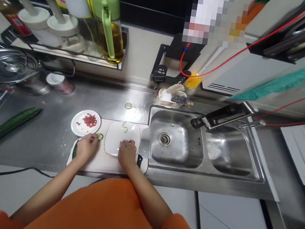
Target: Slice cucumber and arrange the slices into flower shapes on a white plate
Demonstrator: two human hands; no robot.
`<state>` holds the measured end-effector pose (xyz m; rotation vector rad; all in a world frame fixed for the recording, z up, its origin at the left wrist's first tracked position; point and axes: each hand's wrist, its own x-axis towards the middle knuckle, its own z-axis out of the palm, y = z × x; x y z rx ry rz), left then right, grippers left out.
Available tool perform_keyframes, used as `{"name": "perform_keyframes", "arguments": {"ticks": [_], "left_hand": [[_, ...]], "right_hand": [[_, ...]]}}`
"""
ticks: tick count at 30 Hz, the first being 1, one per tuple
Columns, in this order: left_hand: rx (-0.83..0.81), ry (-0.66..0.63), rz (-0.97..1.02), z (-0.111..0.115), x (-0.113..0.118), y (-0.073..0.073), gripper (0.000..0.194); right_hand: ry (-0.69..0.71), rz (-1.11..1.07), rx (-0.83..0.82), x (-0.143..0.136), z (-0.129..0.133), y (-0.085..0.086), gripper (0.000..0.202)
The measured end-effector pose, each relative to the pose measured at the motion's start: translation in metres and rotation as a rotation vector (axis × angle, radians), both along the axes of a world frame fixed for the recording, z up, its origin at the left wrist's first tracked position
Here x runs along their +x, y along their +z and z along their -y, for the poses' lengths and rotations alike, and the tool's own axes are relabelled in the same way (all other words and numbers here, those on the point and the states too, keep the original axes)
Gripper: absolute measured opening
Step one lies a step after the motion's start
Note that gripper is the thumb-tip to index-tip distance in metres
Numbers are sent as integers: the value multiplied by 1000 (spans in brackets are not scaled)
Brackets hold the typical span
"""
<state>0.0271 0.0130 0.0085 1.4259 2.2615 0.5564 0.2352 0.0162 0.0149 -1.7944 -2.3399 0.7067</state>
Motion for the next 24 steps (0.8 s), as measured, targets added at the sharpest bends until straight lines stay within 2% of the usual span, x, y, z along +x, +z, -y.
{"name": "perform_keyframes", "arguments": {"ticks": [4, 10, 15, 19, 24], "left_hand": [[39, -18, 195, -1, 2, 8, 18], [22, -69, 675, -10, 18, 17, 23], [-37, -67, 961, -21, 33, 21, 22], [-129, 15, 1157, -24, 39, 19, 24], [-398, 253, 1430, -29, 48, 22, 27]], "right_hand": [[-49, -139, -74, -5, -10, 2, 29], [-108, -535, -108, -11, -33, 9, 25], [-228, -742, -306, -10, -45, 15, 18], [-262, -802, -328, -5, -47, 19, 13], [-215, -802, -339, 6, -51, 30, 15]]}}
